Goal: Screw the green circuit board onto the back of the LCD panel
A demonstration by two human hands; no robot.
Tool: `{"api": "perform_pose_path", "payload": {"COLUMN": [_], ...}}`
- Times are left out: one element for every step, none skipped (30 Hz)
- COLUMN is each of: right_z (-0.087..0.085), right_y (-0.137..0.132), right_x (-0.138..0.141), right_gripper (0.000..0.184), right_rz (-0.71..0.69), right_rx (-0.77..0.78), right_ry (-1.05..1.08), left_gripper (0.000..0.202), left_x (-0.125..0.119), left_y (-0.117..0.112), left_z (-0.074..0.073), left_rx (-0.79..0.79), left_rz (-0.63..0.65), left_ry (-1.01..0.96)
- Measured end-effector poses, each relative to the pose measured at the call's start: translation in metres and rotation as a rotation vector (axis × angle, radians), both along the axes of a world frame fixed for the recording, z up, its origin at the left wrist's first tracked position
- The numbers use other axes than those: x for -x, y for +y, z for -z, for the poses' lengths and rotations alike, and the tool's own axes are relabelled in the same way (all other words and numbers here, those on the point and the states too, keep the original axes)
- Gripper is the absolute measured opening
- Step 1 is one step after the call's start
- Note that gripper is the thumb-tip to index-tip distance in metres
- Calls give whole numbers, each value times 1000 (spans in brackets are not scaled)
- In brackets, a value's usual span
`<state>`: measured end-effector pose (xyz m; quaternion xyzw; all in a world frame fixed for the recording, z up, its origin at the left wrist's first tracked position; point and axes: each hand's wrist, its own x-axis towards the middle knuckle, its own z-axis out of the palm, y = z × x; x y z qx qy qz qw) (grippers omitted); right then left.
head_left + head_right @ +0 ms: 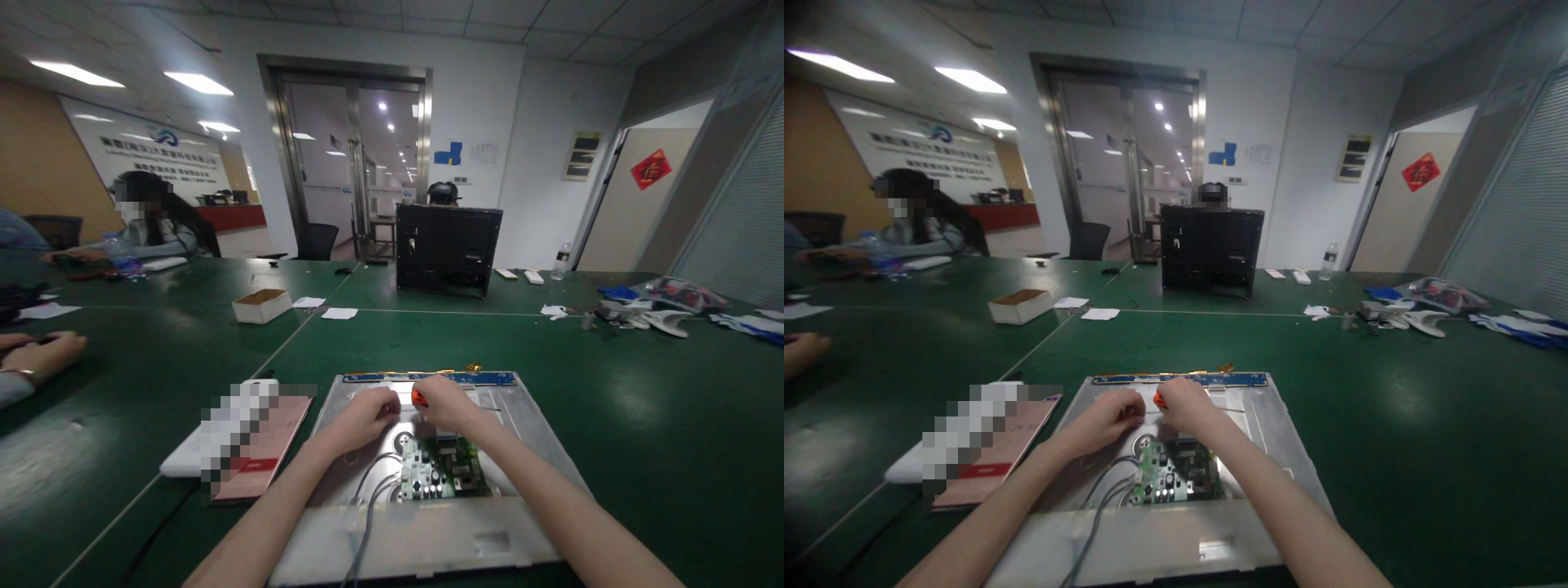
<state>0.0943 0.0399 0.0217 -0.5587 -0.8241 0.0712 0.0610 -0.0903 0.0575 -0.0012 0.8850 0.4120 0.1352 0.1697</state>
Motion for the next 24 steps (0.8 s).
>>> {"api": "perform_pose_path", "payload": {"right_z": [3, 5, 8, 10, 11, 12, 12, 11, 9, 6, 2, -2, -8, -13, -19, -25, -31, -36, -40, -44, -46, -47, -47, -45], "right_y": [1, 1, 2, 1, 1, 0, 0, -1, -2, -3, -4, -6, -7, -9, -10, -11, -13, -13, -14, -13, -13, -11, -9, -7], "right_x": [4, 7, 8, 8, 7, 5, 3, 1, -1, -3, -5, -6, -7, -8, -9, -10, -10, -11, -11, -12, -12, -13, -14, -15], "right_gripper": [16, 17, 18, 18, 18, 17, 16, 15, 13, 11, 10, 9, 10, 11, 13, 14, 16, 18, 22, 25, 29, 32, 36, 40], "right_rz": [-22, -41, -57, -67, -72, -73, -70, -65, -61, -56, -53, -51, -50, -50, -49, -45, -34, -15, 7, 25, 36, 36, 32, 30], "right_rx": [0, 1, 0, -2, -7, -13, -21, -33, -47, -65, -88, -113, -140, -170, -205, -246, -289, -321, -330, -316, -279, -231, -181, -133], "right_ry": [7, 16, 26, 38, 52, 68, 86, 107, 132, 160, 191, 223, 251, 289, 343, 420, 533, 658, 793, 926, 1042, 1143, 1227, 1291], "left_gripper": [13, 13, 13, 12, 12, 11, 11, 11, 12, 12, 12, 12, 12, 12, 12, 12, 13, 13, 14, 15, 15, 15, 16, 15], "left_x": [0, 0, 0, 1, 1, 1, 1, 1, 1, 1, 1, 1, 1, 0, 0, -1, -2, -3, -4, -5, -6, -7, -7, -8], "left_y": [0, 1, 1, 1, 1, 2, 2, 1, 1, 0, -2, -3, -6, -8, -11, -14, -18, -21, -24, -26, -28, -30, -31, -32], "left_z": [1, 2, 2, 3, 3, 3, 2, 1, 0, -2, -4, -6, -8, -10, -11, -13, -14, -14, -15, -15, -14, -14, -13, -11], "left_rx": [-3, -5, -6, -5, -4, -3, -4, -6, -9, -12, -13, -11, -6, 3, 19, 39, 63, 87, 109, 129, 147, 164, 180, 197], "left_rz": [3, 9, 16, 22, 27, 29, 28, 23, 15, 5, -4, -12, -20, -26, -28, -28, -26, -24, -24, -26, -30, -37, -46, -55], "left_ry": [-3, -7, -12, -16, -19, -20, -22, -27, -37, -53, -73, -96, -120, -140, -153, -159, -159, -157, -156, -157, -161, -166, -172, -179]}}
